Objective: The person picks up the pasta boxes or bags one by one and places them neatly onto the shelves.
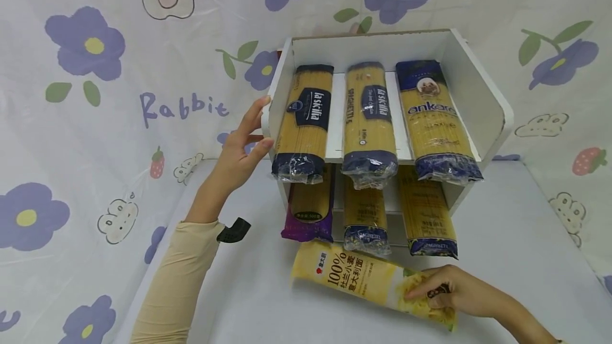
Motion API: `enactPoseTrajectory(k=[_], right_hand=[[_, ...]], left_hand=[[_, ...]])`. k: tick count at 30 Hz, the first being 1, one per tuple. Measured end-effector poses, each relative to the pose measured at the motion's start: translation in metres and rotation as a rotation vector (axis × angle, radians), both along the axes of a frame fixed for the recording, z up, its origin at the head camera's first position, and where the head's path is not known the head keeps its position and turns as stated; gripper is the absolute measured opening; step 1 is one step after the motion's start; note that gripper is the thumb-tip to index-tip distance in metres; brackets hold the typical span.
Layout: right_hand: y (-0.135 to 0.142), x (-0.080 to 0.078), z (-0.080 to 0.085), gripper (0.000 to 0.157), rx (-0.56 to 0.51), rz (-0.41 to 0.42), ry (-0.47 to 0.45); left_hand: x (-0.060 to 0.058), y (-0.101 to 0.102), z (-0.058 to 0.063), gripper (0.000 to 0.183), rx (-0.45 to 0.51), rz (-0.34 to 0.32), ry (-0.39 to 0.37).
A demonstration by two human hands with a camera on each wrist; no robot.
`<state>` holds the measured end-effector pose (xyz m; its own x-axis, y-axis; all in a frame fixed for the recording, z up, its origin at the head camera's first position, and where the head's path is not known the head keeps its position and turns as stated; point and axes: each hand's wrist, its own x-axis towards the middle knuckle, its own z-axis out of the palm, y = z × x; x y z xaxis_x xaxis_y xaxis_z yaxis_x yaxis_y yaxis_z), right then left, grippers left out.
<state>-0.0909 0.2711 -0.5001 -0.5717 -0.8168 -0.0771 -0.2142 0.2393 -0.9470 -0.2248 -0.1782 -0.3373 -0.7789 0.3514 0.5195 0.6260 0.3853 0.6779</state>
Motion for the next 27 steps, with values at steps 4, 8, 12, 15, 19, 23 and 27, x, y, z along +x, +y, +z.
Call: enactPoseTrajectory(k=[4,8,12,15,19,23,27], right_hand=[[0.004,-0.002,-0.011,0.034,-0.043,-0.009,-0.090],[0.007,-0.002,-0.021,0.034,-0.061,-0.048,-0.120],[0.007,0.001,-0.033,0.036,-0.089,-0.100,-0.152],[0.007,0.004,-0.041,0.037,-0.080,-0.161,-0.182],[0.007,0.010,-0.047,0.037,-0.015,-0.288,-0.173],[0.004,0.017,-0.050,0.040,0.055,-0.444,-0.158],[-0.001,0.024,-0.053,0.044,0.094,-0.582,-0.187]], left_hand=[[0.000,0.001,0.000,0.084,-0.002,0.005,-0.006],[0.000,0.001,0.000,0.084,0.001,0.005,-0.001],[0.000,0.001,-0.001,0.084,0.002,0.002,-0.001],[0.000,0.001,-0.001,0.083,-0.002,-0.001,-0.003],[0.000,0.001,0.000,0.084,-0.010,0.006,-0.007],[0.000,0.001,0.000,0.084,-0.014,0.013,-0.007],[0.000,0.000,0.000,0.084,-0.009,0.009,-0.007]])
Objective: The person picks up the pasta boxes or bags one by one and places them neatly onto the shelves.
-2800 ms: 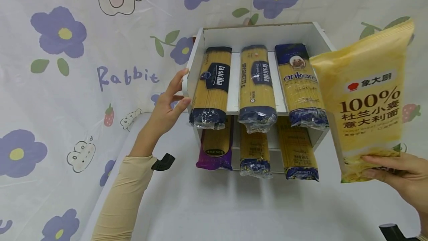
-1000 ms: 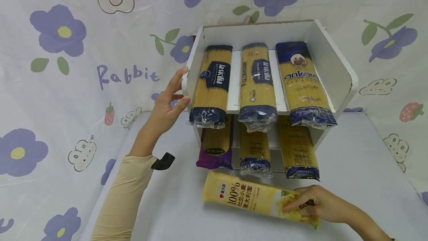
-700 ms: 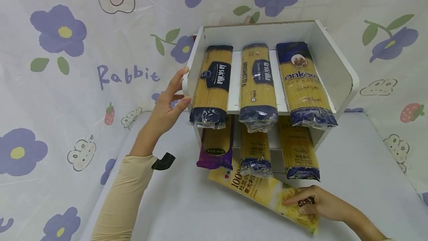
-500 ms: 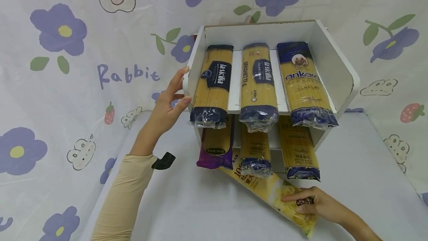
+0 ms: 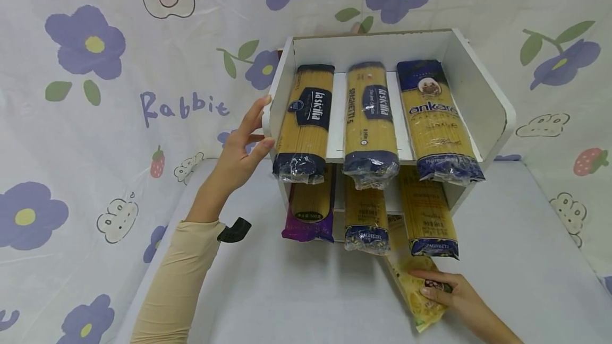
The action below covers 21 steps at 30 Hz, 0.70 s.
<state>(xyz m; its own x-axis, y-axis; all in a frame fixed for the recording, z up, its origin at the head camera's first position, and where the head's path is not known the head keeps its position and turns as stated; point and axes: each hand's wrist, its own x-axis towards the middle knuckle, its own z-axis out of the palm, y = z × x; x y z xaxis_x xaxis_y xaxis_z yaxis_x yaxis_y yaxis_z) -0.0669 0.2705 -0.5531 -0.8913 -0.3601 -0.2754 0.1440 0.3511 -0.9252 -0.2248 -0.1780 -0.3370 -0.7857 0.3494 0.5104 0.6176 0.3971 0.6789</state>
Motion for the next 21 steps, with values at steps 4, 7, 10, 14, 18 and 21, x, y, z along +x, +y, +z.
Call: enactPoseTrajectory(k=[4,7,10,14,18,21], right_hand=[[-0.003,0.008,-0.005,0.045,-0.025,-0.100,0.011],[-0.005,0.013,-0.009,0.046,-0.087,-0.156,-0.015],[-0.006,0.017,-0.013,0.047,-0.147,-0.198,-0.078],[-0.009,0.019,-0.015,0.051,-0.070,-0.233,-0.123],[-0.009,0.019,-0.013,0.062,0.052,-0.154,-0.136],[-0.007,0.017,-0.012,0.075,0.116,-0.072,-0.146]], left_hand=[[0.000,0.000,0.000,0.083,0.002,-0.004,0.005],[0.000,-0.001,0.000,0.080,0.002,-0.009,0.013],[0.000,-0.001,0.000,0.080,0.006,-0.013,0.015],[0.000,0.000,-0.001,0.080,0.006,-0.012,0.010],[0.000,0.000,-0.001,0.078,0.001,-0.010,0.007],[-0.001,0.000,-0.002,0.077,0.002,-0.012,0.010]])
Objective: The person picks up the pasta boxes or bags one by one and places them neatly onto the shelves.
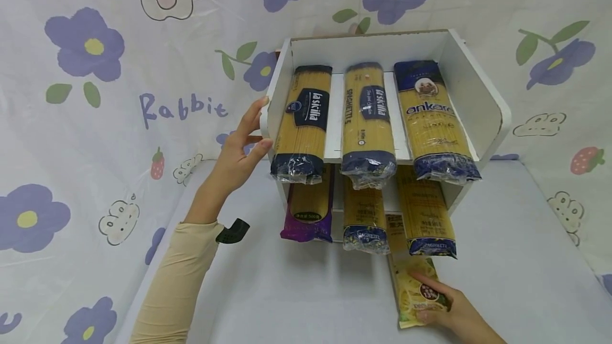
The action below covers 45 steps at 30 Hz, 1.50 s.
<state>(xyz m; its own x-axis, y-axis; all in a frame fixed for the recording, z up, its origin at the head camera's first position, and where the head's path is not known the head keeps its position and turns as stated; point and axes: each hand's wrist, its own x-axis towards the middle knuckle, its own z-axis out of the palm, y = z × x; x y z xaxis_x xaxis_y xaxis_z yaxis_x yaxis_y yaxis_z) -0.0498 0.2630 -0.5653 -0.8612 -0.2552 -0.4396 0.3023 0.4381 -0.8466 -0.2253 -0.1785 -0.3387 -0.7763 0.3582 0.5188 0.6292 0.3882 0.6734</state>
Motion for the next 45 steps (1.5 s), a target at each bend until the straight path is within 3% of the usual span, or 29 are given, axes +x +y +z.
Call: enactPoseTrajectory(k=[3,8,13,15,20,22,24,26,29,31,34,36,41,45], right_hand=[[-0.002,-0.001,0.000,0.083,0.078,0.025,0.011],[-0.012,-0.002,0.002,0.082,0.223,-0.043,0.073],[-0.016,-0.004,0.003,0.074,0.202,-0.174,0.096],[-0.015,-0.004,0.004,0.072,0.185,-0.190,0.104],[-0.004,-0.006,0.015,0.072,0.380,0.028,0.171],[0.005,-0.007,0.026,0.071,0.399,0.137,0.169],[0.014,-0.008,0.037,0.065,0.279,0.231,0.151],[0.020,-0.010,0.045,0.056,0.043,0.330,0.095],[0.018,-0.011,0.047,0.045,-0.334,0.483,-0.079],[0.011,-0.010,0.042,0.044,-0.469,0.548,-0.222],[0.001,-0.008,0.029,0.044,-0.532,0.587,-0.328],[-0.002,-0.008,0.018,0.044,-0.560,0.590,-0.336],[-0.002,-0.009,0.000,0.043,-0.641,0.609,-0.243],[-0.003,-0.012,0.002,0.042,-0.587,0.593,-0.158]], left_hand=[[0.000,0.000,0.000,0.076,0.001,-0.002,0.002],[0.001,-0.001,-0.001,0.078,-0.001,0.003,0.003],[0.000,-0.002,-0.003,0.078,-0.003,0.011,0.006],[0.000,-0.002,-0.003,0.077,-0.005,0.009,0.005],[0.000,-0.001,-0.003,0.077,-0.008,0.012,0.006],[0.000,-0.001,-0.003,0.078,-0.009,0.011,0.006],[0.001,-0.001,-0.002,0.078,-0.004,0.004,0.006],[0.001,-0.002,-0.002,0.079,0.000,0.002,0.007],[0.001,-0.003,-0.002,0.078,0.013,0.000,0.014],[0.000,-0.003,-0.002,0.077,0.012,-0.002,0.018],[-0.001,-0.002,-0.002,0.075,0.009,-0.007,0.015],[-0.001,-0.001,-0.003,0.074,0.002,-0.007,0.011],[-0.001,0.001,-0.001,0.077,-0.010,0.001,0.007],[0.000,0.001,0.000,0.079,-0.007,0.005,0.012]])
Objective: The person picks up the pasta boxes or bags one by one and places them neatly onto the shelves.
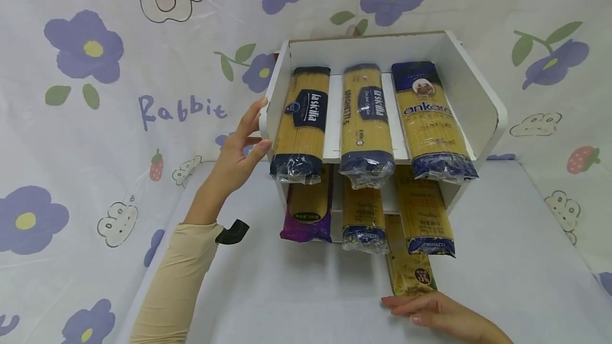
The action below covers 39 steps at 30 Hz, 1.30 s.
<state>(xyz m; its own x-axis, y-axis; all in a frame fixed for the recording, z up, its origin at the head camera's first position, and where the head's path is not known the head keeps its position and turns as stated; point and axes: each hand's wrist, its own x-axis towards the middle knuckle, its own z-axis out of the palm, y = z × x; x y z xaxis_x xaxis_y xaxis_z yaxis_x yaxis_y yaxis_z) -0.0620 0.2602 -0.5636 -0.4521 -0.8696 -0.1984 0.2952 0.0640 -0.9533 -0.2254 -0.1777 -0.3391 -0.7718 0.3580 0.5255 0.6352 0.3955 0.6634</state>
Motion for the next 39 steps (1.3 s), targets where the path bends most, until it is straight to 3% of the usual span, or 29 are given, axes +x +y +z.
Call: enactPoseTrajectory(k=[4,11,22,29,31,34,39], right_hand=[[-0.002,-0.007,0.004,0.041,0.053,-0.050,0.088],[-0.003,-0.017,0.002,0.040,-0.061,-0.094,0.068],[-0.005,-0.018,0.003,0.038,-0.090,-0.166,0.154],[-0.006,-0.021,0.004,0.036,0.008,-0.235,0.265],[-0.007,-0.021,0.007,0.036,0.029,-0.225,0.262],[-0.010,-0.020,0.017,0.036,0.059,-0.147,0.228],[-0.016,-0.015,0.053,0.035,0.105,0.017,0.214]], left_hand=[[-0.001,0.000,0.000,0.078,0.001,-0.005,-0.001],[-0.002,0.001,-0.001,0.077,-0.004,-0.004,0.001],[-0.003,0.001,-0.003,0.077,-0.002,-0.007,-0.010],[-0.003,0.001,-0.005,0.077,0.007,-0.003,-0.005],[-0.002,0.002,-0.004,0.076,0.007,-0.009,-0.002],[0.000,0.000,-0.004,0.074,-0.008,-0.007,-0.011],[0.010,-0.013,-0.015,0.068,-0.087,0.021,-0.036]])
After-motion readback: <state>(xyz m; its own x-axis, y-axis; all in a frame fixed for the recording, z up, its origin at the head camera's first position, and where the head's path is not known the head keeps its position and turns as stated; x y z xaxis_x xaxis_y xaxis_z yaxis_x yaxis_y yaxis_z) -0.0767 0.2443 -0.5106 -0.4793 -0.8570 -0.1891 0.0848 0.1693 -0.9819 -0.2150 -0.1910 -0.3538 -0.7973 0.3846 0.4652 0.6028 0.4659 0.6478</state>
